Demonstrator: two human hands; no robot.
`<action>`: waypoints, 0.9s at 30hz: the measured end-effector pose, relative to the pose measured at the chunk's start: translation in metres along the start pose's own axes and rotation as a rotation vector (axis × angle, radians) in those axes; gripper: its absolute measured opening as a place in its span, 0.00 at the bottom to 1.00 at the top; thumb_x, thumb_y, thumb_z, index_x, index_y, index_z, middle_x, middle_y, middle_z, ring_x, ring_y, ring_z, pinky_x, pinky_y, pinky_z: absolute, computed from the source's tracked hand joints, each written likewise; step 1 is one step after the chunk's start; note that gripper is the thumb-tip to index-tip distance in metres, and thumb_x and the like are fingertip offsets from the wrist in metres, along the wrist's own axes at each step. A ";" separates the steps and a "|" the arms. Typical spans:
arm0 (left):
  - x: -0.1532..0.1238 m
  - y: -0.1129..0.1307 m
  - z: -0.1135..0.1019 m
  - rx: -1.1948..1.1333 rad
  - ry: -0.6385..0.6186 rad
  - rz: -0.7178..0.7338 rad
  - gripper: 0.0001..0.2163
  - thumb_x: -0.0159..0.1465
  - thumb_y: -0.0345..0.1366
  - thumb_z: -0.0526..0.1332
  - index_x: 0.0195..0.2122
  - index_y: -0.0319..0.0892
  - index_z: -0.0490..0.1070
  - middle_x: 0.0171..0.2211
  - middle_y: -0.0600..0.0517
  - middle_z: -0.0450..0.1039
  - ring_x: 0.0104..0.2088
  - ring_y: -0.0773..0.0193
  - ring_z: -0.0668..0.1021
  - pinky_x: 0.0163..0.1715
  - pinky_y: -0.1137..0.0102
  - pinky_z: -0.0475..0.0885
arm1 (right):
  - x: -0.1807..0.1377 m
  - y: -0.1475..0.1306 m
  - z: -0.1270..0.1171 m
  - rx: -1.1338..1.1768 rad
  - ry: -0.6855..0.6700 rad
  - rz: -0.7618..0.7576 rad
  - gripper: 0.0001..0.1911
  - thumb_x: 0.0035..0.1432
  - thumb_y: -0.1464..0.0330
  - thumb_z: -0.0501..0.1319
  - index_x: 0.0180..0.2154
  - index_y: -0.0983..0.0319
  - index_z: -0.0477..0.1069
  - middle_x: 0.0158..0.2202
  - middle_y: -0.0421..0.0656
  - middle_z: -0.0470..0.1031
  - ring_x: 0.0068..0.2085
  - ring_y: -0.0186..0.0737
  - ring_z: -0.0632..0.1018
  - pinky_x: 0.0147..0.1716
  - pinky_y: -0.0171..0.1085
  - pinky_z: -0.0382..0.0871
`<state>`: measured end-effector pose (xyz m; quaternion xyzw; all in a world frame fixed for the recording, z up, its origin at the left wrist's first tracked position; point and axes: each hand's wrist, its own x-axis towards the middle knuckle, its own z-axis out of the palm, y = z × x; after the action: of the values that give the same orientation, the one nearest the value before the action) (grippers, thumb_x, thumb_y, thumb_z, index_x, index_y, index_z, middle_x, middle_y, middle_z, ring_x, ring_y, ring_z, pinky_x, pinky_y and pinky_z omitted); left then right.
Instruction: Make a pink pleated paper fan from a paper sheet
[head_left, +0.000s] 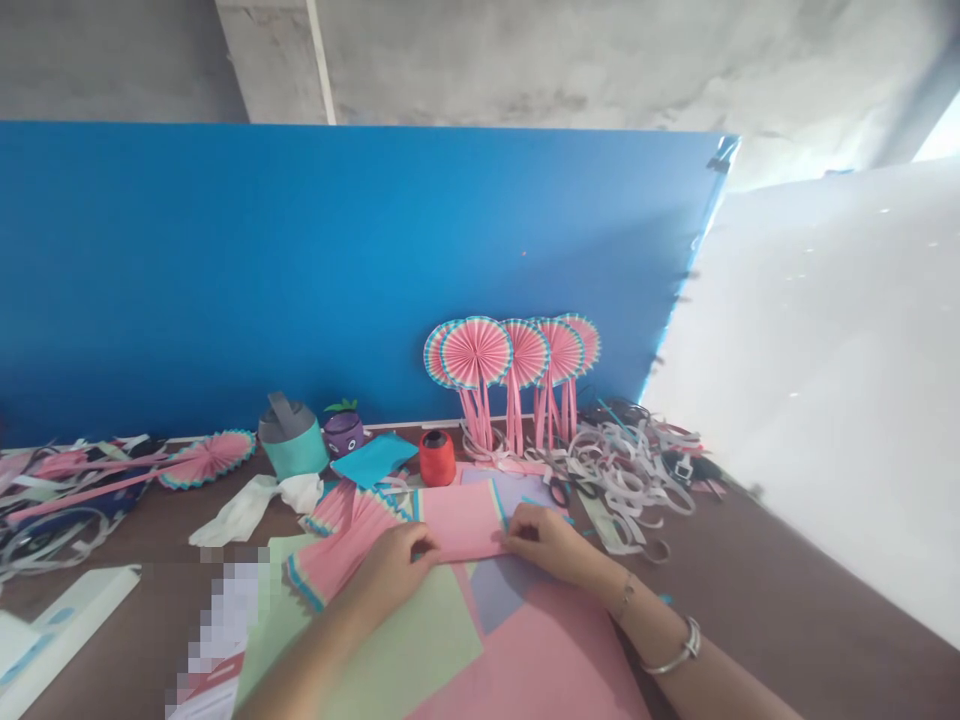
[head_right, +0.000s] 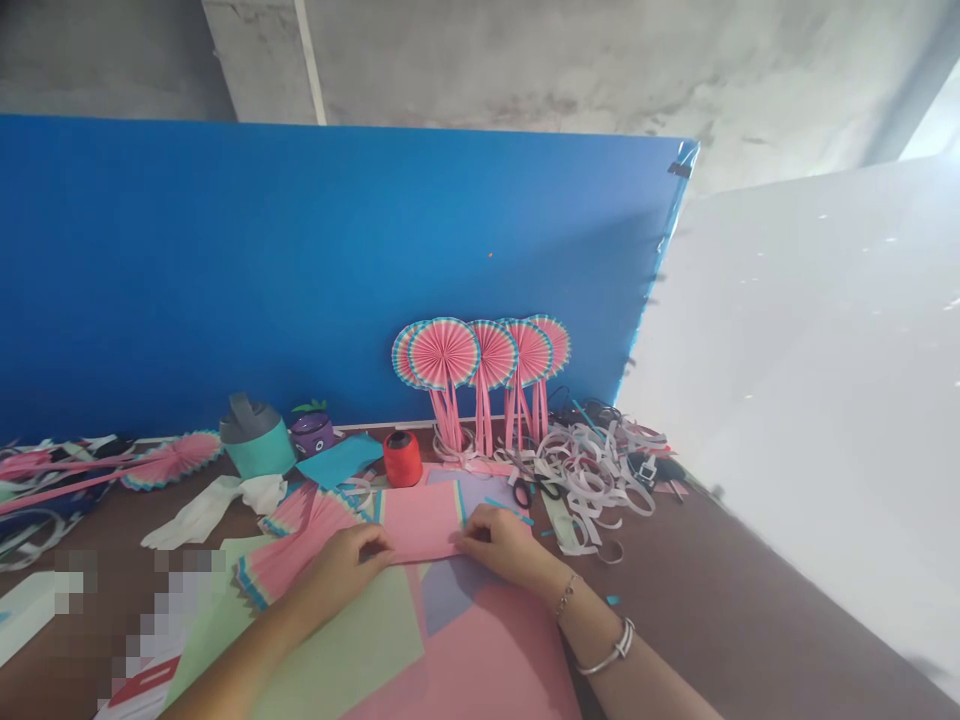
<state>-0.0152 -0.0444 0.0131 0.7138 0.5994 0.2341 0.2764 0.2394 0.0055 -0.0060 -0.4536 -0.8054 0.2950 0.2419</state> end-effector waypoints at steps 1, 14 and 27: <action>0.000 0.001 -0.001 0.007 0.005 -0.005 0.06 0.58 0.34 0.57 0.29 0.43 0.73 0.33 0.51 0.78 0.37 0.60 0.77 0.37 0.71 0.67 | 0.000 0.000 0.000 -0.005 0.007 0.007 0.13 0.56 0.61 0.61 0.24 0.62 0.69 0.27 0.40 0.70 0.30 0.35 0.70 0.30 0.33 0.62; -0.001 -0.004 -0.008 -0.023 0.032 -0.075 0.06 0.57 0.34 0.55 0.30 0.43 0.72 0.31 0.52 0.77 0.34 0.61 0.77 0.34 0.71 0.66 | 0.002 0.004 0.007 -0.127 0.031 0.007 0.19 0.57 0.63 0.58 0.17 0.62 0.61 0.31 0.40 0.69 0.30 0.33 0.71 0.32 0.34 0.62; 0.006 -0.016 0.002 0.059 0.117 -0.074 0.06 0.58 0.30 0.55 0.28 0.41 0.71 0.31 0.51 0.74 0.34 0.62 0.75 0.34 0.72 0.65 | 0.010 0.011 0.015 -0.079 0.092 0.099 0.17 0.51 0.64 0.62 0.16 0.63 0.62 0.29 0.40 0.69 0.29 0.33 0.71 0.30 0.33 0.62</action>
<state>-0.0244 -0.0365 0.0003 0.6841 0.6470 0.2474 0.2284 0.2310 0.0149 -0.0230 -0.5151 -0.7811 0.2533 0.2458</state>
